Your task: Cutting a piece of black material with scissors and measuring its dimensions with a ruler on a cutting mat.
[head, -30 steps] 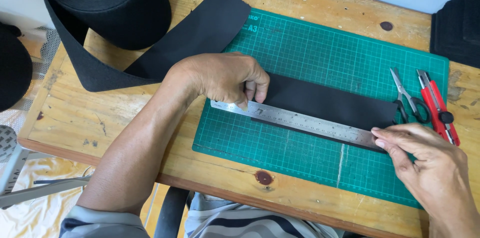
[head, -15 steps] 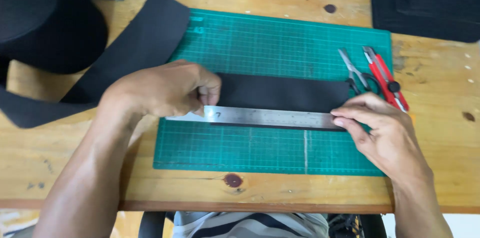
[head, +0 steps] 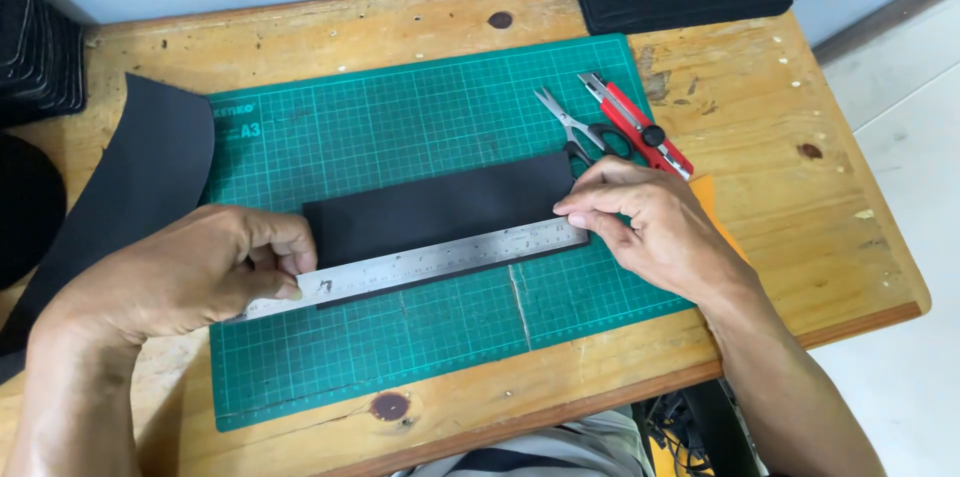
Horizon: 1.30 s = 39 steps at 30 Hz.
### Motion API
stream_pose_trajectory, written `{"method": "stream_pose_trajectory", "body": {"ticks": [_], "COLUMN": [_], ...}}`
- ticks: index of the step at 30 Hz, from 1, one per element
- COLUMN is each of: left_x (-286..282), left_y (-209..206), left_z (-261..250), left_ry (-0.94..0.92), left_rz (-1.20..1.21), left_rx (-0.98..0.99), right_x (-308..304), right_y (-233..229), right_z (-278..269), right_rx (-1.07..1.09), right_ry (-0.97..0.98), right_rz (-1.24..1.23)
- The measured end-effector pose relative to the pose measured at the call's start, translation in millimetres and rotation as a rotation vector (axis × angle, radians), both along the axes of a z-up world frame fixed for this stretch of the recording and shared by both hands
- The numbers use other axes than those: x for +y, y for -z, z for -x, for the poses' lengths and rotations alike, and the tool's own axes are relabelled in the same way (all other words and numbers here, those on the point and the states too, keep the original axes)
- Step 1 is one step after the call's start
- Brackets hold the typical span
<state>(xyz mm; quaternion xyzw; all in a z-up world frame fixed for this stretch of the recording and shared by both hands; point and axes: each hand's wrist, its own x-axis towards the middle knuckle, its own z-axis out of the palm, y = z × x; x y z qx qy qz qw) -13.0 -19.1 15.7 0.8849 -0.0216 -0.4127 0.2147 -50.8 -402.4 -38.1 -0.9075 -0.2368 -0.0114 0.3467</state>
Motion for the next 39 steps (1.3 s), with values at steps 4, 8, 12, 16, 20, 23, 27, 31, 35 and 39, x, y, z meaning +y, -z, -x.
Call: {"method": "stream_pose_trajectory", "body": {"ticks": [4,8,12,16,20,23,27,31,35,39], "left_x": [-4,4,1,3,-4,-6,2,15,12,9], "left_y": [-5,6,4,6,-3,-6,0,13,5,-4], "left_z": [0,-2,-2,-2,-1,-1,1,0,1,5], "left_ry": [-0.066,-0.043,-0.031,-0.068,-0.082,-0.083,0.011,0.04,0.03,0.006], "left_rz": [0.001,0.053,0.037,0.076,0.026,-0.036,0.028,0.174,0.084,0.005], "left_rx": [0.036,0.004,0.009,0.025,0.042,0.05,-0.01,-0.064,-0.107,-0.171], "right_x": [-5,-3,-3,-4,-5,-5,-2,-1,1,2], "right_y": [-7,-4,3,8,9,7,7,8,5,8], "right_z": [2,2,1,1,2,2,3,3,5,4], "right_rx": [0.071,0.035,0.027,0.06,0.062,0.074,0.053,0.029,0.041,0.036], "right_ry": [0.051,0.007,0.027,0.139,0.153,0.144,0.114,0.089,0.09,0.122], "right_rz": [-0.115,-0.126,-0.061,-0.003,0.023,0.044,0.067,0.067,0.132,0.196]}}
